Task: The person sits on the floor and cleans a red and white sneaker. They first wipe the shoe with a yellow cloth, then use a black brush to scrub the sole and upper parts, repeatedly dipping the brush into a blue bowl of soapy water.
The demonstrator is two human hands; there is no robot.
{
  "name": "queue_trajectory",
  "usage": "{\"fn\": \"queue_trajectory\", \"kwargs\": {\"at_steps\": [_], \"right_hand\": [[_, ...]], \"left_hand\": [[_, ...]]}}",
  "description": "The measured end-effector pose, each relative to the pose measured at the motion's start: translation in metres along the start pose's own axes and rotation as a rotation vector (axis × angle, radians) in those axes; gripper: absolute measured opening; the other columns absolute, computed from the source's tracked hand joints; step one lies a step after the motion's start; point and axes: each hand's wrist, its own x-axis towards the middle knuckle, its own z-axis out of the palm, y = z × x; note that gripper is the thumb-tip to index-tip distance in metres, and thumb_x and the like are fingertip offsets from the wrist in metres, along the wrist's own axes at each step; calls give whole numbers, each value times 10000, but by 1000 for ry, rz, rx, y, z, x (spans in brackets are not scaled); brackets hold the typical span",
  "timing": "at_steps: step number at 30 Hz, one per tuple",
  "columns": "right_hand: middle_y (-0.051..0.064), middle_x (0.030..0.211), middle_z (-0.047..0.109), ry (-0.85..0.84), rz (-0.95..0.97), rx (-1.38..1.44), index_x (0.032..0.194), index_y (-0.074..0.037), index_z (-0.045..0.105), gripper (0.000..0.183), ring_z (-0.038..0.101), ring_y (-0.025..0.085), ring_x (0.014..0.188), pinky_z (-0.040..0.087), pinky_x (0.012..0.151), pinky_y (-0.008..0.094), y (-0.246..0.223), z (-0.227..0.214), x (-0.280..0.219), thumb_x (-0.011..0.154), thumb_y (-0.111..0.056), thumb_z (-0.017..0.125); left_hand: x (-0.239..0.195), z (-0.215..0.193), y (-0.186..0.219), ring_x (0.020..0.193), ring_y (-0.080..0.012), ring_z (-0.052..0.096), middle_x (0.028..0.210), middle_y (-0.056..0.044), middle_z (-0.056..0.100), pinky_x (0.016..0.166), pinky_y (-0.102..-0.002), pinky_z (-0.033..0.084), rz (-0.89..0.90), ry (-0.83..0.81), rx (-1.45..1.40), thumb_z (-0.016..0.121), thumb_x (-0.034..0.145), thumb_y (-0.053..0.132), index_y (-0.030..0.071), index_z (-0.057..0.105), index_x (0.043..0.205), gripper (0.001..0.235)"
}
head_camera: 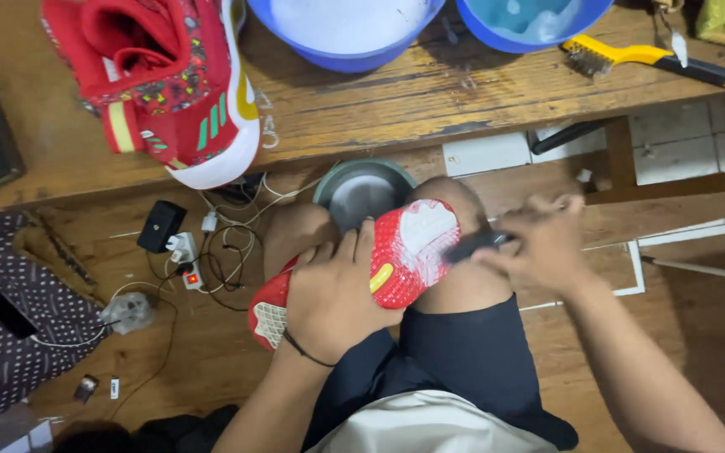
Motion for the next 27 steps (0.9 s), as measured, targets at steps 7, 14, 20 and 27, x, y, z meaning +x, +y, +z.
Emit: {"fn": "queue_trajectory", "kwargs": {"at_steps": [7, 14, 20, 27], "right_hand": [[-76, 773, 803, 13, 8, -36, 852, -364, 754, 633, 721, 215, 901, 340, 1030, 564, 3, 6, -4, 899, -984, 633], [-14, 850, 847, 1, -28, -34, 913, -316, 792, 662, 761, 291, 934, 375, 995, 595, -5, 1, -4, 904, -967, 668], [63, 882, 891, -61, 46, -12, 905, -260, 843, 714, 832, 368, 1008, 414, 1011, 585, -8, -37, 11, 878, -961, 714], [21, 794, 798, 15, 94, -45, 922, -271, 755, 620, 724, 296, 952, 287, 1066, 594, 60, 13, -5, 928, -890, 737]], "left_hand": [[4, -7, 0, 950, -279, 829, 1147, -62, 812, 900, -420, 628, 10, -3, -4, 857, 646, 756, 156, 675, 1543, 1094], [6, -8, -1, 959, -320, 836, 1172, -99, 810, 864, -458, 644, 6, -102, -61, 902, 612, 772, 108, 638, 1577, 1201], [15, -24, 0, 1059, -406, 819, 1268, -160, 786, 875, -529, 658, -40, -240, -168, 911, 629, 771, 56, 551, 1646, 1295], [17, -34, 3, 1128, -378, 809, 1289, -155, 777, 961, -508, 632, -53, -333, -177, 927, 711, 720, 72, 536, 1647, 1204]]}}
